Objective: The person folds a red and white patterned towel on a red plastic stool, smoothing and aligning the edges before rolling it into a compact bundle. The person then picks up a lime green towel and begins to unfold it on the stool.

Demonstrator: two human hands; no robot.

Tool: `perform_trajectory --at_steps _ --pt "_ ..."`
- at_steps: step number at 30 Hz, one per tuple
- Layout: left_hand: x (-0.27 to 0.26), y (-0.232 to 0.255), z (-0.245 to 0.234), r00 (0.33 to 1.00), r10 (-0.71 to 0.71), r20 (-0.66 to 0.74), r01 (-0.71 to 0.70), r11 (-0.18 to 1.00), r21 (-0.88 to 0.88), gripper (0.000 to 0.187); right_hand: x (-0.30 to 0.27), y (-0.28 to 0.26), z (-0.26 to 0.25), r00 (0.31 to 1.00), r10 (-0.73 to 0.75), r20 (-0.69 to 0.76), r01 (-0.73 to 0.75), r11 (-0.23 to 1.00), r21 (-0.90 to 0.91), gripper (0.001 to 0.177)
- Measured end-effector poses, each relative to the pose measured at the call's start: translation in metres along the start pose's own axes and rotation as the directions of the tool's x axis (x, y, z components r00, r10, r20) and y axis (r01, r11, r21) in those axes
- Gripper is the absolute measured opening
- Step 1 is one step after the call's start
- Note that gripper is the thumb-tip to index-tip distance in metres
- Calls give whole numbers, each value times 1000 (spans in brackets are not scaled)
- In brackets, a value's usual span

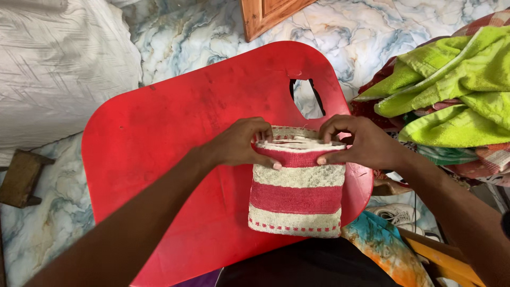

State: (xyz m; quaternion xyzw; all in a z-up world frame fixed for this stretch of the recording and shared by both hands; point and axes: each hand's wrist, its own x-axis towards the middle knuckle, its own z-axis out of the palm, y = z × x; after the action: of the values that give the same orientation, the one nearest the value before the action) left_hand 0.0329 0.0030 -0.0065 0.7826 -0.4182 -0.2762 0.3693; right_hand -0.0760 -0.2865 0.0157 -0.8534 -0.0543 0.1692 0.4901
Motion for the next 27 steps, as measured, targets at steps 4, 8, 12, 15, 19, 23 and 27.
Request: perform_trajectory --at_steps 4,8,12,15,19,23,27 --pt "9 -4 -9 991 8 133 -9 1000 1 54 -7 4 2 989 145 20 -140 980 -144 40" --pt "12 -1 -8 992 24 121 -21 999 -25 52 -10 4 2 995 97 36 -96 995 -32 37" --pt "11 0 -6 989 98 112 -85 990 -111 44 -8 2 1 997 60 47 -59 998 -11 32" --pt "12 -1 -8 984 133 122 -119 986 -116 47 -4 3 -1 997 45 55 -45 999 2 32" --pt "13 -1 -9 989 -42 139 50 997 -58 50 -5 13 -2 999 16 28 -18 996 84 31" --pt "12 -3 -7 992 -60 114 64 997 -32 58 -7 22 8 991 128 -34 -125 987 97 32" --pt "15 -9 -5 986 -114 120 116 993 -10 53 -8 23 10 987 149 -59 -142 984 110 31"
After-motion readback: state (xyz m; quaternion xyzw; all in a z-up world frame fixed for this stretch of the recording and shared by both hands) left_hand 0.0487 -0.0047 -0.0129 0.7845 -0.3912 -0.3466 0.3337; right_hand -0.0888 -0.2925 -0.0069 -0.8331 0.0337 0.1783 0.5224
